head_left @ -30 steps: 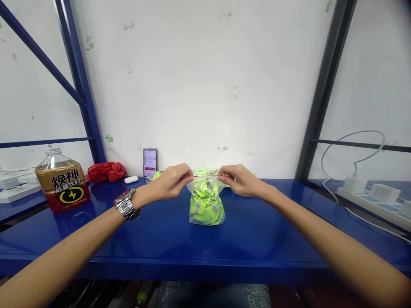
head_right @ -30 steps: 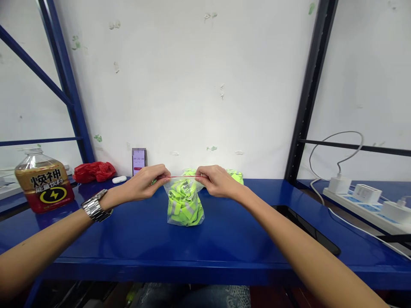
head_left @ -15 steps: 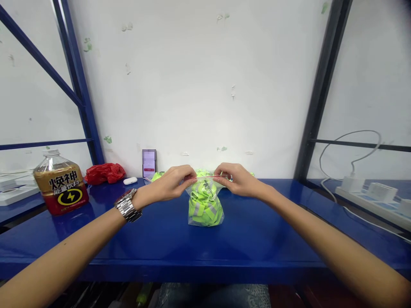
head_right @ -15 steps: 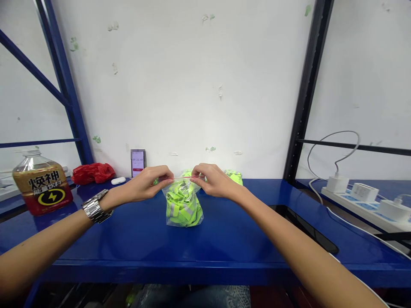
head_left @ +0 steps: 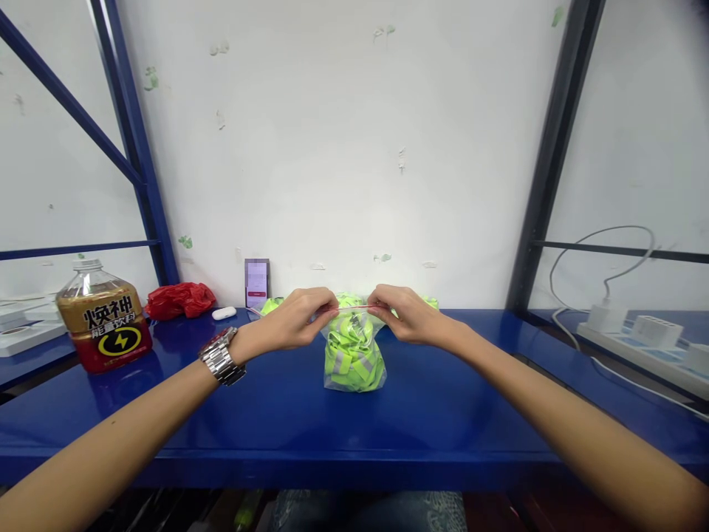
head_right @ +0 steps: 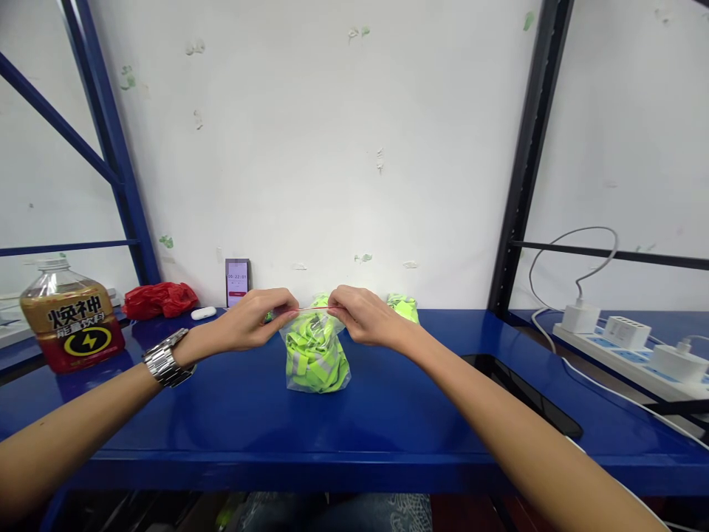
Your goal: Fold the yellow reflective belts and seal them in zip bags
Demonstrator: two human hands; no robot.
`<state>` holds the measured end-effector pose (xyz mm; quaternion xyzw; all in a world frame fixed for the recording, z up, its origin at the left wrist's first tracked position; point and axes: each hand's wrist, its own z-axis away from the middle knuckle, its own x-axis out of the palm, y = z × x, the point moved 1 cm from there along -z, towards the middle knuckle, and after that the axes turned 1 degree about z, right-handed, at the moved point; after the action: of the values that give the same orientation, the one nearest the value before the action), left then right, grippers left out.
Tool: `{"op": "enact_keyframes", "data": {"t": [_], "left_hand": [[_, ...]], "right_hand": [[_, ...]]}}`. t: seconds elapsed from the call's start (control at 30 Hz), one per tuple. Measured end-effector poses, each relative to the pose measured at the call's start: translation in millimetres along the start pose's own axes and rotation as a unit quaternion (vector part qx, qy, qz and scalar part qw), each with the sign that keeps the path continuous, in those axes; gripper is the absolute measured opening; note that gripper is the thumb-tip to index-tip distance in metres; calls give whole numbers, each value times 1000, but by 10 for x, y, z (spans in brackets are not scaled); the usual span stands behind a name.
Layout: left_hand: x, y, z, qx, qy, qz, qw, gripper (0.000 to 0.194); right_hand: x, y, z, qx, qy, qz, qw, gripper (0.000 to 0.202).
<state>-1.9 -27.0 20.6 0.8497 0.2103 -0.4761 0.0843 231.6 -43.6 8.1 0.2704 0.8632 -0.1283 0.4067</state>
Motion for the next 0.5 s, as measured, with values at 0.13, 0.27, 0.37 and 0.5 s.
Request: {"op": "enact_keyframes", "data": {"t": [0.13,0.27,0.37,0.5], "left_hand": [[23,5,6,1,1,-1,1000,14],[41,-23,15,-17,5,23,1000,12],[25,-44,17,-38,-4,58,998,14],[-12,-68,14,-56,-20,97,994,17]], "right_hand": [[13,-27,-4,3,4,10,1000,8],[11,-23,-11,20,7,-6,1000,6],[-8,-15,-14,34,-1,-30,999,6],[-34,-27,-31,33,-14,-50,998,7]]}}
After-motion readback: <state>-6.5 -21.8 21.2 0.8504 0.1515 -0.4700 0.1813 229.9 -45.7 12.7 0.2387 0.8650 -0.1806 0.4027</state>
